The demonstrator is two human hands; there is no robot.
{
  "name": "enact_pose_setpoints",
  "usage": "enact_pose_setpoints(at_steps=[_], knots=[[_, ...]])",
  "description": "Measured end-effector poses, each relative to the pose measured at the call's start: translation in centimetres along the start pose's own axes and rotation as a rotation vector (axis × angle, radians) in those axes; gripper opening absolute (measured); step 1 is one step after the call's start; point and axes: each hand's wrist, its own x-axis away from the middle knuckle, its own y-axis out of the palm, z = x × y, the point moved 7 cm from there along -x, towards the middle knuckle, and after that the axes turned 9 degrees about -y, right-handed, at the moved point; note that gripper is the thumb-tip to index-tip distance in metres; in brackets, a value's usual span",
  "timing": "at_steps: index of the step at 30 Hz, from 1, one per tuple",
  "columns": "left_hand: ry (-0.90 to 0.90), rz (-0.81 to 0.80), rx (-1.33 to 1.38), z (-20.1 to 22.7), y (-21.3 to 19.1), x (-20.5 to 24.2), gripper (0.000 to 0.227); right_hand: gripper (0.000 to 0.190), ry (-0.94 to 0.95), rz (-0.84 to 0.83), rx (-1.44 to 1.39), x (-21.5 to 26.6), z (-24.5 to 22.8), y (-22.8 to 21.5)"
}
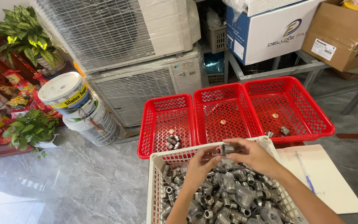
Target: The person sorts metal hardware components from a large white basket into three separate red baskets by hand, then records numbers in a notebook using a blue pen.
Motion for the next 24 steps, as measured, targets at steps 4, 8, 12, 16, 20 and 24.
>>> enact_pose_setpoints(at_steps=[4,8,12,16,20,24], knots=[[0.0,-0.002,0.29,0.3,-0.4,0.1,0.034,0.037,-0.008,0.131,-0.17,-0.9,1.0,2.0],[-0.056,0.043,0.321,0.4,-0.9,0.2,0.045,0.034,-0.022,0.171,-0.258,-0.8,0.5,2.7],[-0.005,0.058,0.393,-0.7,-1.1,-0.6,0.038,0.037,-0.025,0.154,-0.238,-0.3,0.3,2.8],[-0.012,0.093,0.392,0.2,-1.2,0.1,0.033,0.038,-0.085,0.144,-0.316,-0.4,0.7,3.1],[0.015,0.134,0.416,-0.2,-1.3,-0.1,0.031,0.04,-0.116,0.11,-0.359,0.0,0.1,3.6],[-0.012,0.153,0.401,0.0,-1.4,-0.1,0.035,0.046,-0.13,0.122,-0.416,-0.1,0.7,3.7]])
